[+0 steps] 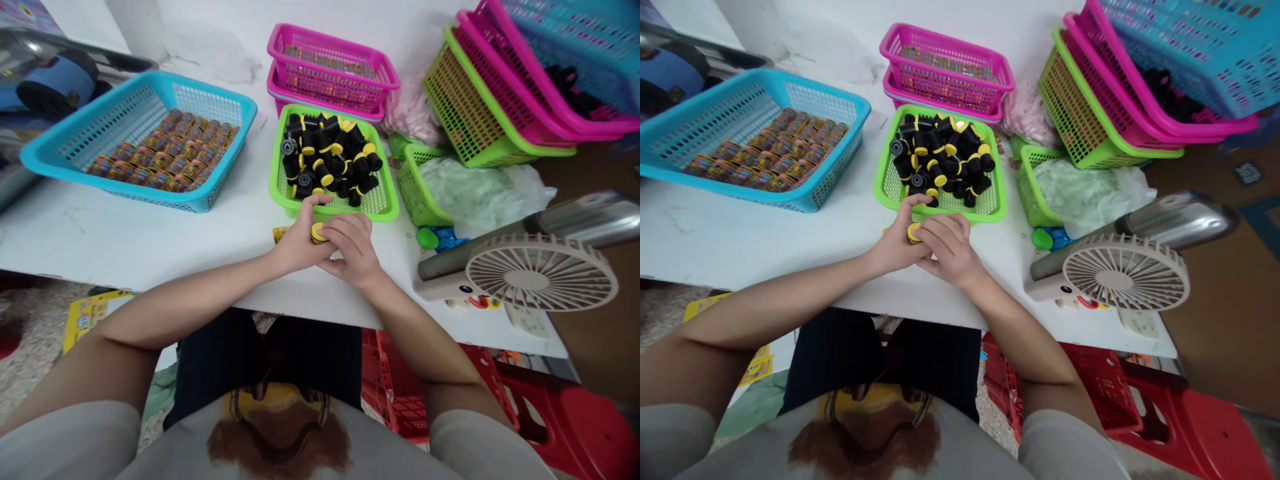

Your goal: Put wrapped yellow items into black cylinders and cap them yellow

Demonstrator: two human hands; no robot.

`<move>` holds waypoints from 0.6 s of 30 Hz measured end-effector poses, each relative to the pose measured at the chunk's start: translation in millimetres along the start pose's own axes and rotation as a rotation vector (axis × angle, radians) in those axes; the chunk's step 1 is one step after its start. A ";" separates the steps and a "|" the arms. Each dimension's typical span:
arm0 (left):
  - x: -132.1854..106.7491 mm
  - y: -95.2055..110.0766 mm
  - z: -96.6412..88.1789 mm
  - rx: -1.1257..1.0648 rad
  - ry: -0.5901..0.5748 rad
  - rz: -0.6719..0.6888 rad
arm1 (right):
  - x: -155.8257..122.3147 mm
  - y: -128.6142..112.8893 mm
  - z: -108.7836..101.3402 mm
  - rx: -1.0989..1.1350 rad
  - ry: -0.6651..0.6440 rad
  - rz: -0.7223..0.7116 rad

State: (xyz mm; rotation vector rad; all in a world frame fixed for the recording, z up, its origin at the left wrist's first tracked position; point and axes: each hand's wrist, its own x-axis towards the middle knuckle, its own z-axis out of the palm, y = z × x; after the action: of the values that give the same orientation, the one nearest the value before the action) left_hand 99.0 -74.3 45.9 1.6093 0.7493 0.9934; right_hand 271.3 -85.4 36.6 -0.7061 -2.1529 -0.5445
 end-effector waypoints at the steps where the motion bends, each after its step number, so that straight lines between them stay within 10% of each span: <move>1: -0.8 -1.4 1.4 0.042 0.051 0.014 | 1.2 0.1 0.4 -0.008 0.030 -0.035; 12: -8.4 -6.4 15.6 0.133 0.297 0.094 | -15.5 1.8 13.8 -0.134 0.034 -0.111; 18: -3.0 7.0 2.1 -0.062 0.023 0.117 | -25.2 9.6 7.8 -0.042 0.057 -0.041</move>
State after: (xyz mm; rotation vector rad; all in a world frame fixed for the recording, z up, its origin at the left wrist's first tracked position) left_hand 99.4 -79.6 51.8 1.6047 0.6389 1.1105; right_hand 286.6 -81.3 13.4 -0.6624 -2.1118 -0.6258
